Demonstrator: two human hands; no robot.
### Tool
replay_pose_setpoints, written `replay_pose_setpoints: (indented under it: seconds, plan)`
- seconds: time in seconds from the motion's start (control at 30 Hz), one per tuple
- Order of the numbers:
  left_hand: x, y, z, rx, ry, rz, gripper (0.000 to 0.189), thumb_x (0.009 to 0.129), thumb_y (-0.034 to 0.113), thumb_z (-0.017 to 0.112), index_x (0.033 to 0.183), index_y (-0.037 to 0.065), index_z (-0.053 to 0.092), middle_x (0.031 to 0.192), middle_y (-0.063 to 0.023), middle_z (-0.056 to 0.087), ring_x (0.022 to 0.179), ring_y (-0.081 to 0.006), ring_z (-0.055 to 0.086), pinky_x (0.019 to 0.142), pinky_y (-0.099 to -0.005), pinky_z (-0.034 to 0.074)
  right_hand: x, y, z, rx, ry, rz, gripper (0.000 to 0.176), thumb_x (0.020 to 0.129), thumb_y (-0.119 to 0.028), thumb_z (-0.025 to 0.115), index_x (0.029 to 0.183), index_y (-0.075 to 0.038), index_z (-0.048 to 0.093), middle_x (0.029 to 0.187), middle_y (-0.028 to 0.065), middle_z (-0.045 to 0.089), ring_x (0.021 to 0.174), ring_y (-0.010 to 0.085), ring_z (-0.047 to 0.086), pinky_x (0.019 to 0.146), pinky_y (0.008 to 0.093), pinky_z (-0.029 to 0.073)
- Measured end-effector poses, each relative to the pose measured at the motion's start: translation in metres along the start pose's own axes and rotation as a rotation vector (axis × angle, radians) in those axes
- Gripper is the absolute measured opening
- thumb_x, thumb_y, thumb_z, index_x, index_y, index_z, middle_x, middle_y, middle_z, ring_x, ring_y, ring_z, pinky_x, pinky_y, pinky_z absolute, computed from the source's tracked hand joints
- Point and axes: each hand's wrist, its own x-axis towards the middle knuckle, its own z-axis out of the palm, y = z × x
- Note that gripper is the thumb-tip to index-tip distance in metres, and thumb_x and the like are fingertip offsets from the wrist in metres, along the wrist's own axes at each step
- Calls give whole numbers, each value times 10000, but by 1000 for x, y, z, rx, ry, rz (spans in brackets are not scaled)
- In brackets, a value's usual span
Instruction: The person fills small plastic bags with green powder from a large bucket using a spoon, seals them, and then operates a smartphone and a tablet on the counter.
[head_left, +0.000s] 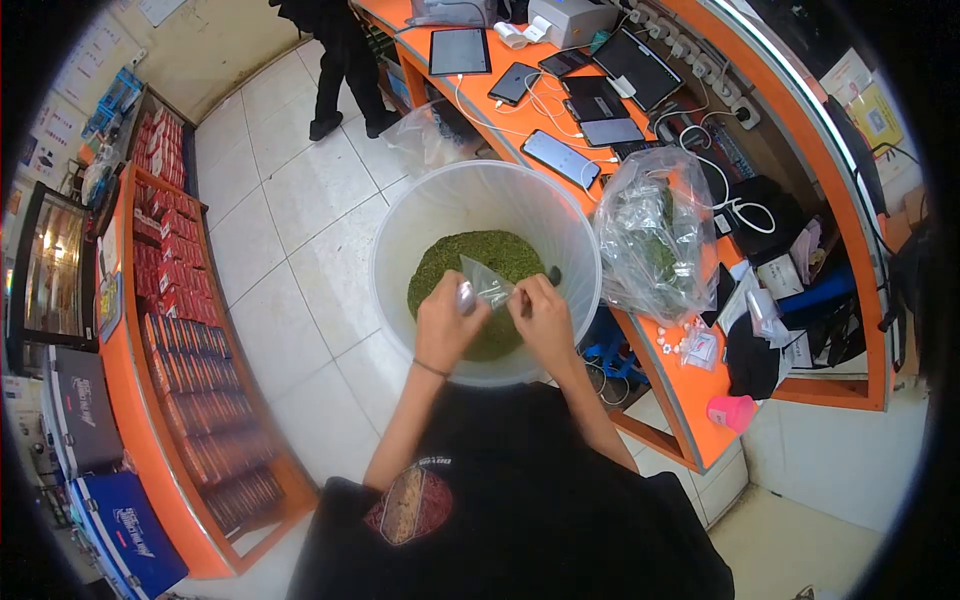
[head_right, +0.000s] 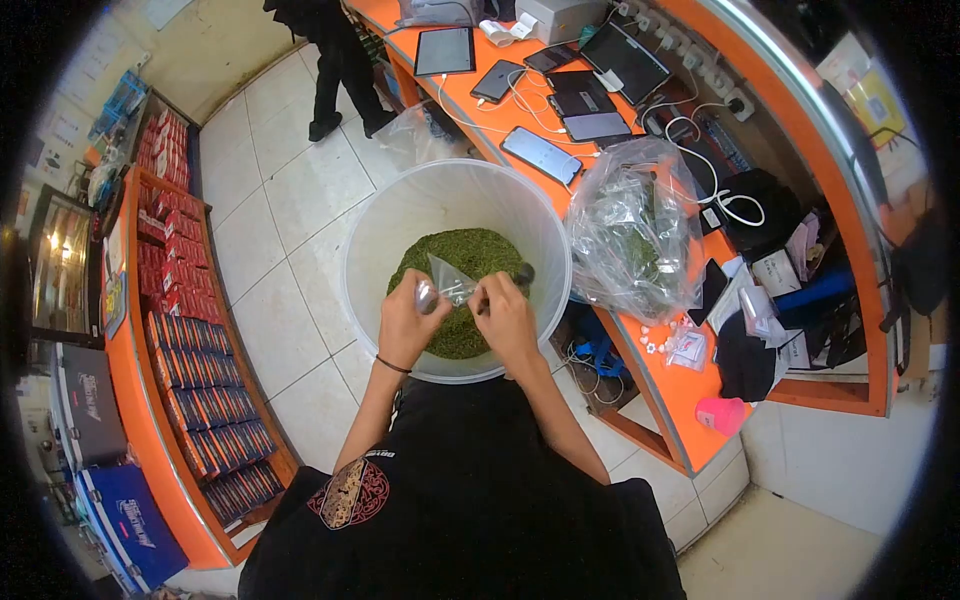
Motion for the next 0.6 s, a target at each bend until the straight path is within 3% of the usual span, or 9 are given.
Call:
replay_pose_setpoints:
  seconds: [0.07,0.1,0.17,0.3,0.37,0.47,0.5,0.6]
  plan:
    - [0,5,-5,-80,43,348,279,760,84,705,1013,27,603,1048,-169,634,939,-327,644,797,-407,515,1,1,2,-50,39,7,116,827,-71,640,868,5,562,805,163,562,693,349,597,632,424,477]
    - [0,9,-12,-97,-53,416,455,735,135,754,1155,60,597,1191,-140,607,1054,-320,618,882,-388,510,2,-4,1,23,0,29,100,829,-65,633,863,12,579,774,146,561,663,294,588,618,388,473]
    - [-1,13,-17,-99,-118,438,522,720,159,775,1196,71,580,1203,-127,607,1063,-321,618,891,-385,512,5,-11,-3,148,-70,128,112,823,-73,630,878,22,610,730,116,562,634,209,577,600,328,459]
    - [-4,4,-20,-25,-171,381,650,696,215,815,1273,96,540,1250,-107,599,1085,-312,616,898,-384,520,9,-16,-8,205,-147,162,145,812,-85,635,905,25,615,722,104,561,637,173,563,600,310,447]
    - [-4,-1,-20,-37,-154,388,660,701,226,820,1281,89,537,1257,-113,598,1086,-310,618,890,-383,523,11,-16,-9,214,-170,184,135,856,-105,625,910,18,626,738,85,586,646,142,559,606,295,452]
    - [-2,-8,-23,-26,-80,396,682,708,240,833,1293,67,529,1248,-130,609,1083,-299,627,875,-378,529,20,-9,-4,475,-146,198,163,897,-160,638,891,3,634,716,70,602,580,146,527,569,282,448]
    - [-1,-10,-25,-4,-27,397,695,710,244,841,1297,51,523,1230,-140,620,1079,-291,633,869,-373,531,29,-16,-16,534,-262,437,206,932,-213,628,907,-10,651,720,64,622,596,120,555,577,273,458]
    - [2,-15,-31,-87,135,343,697,712,221,848,1291,19,517,1161,-154,648,1056,-275,645,864,-360,529,49,17,-4,298,-312,340,249,929,-238,633,951,9,659,738,113,639,586,194,596,573,322,473]
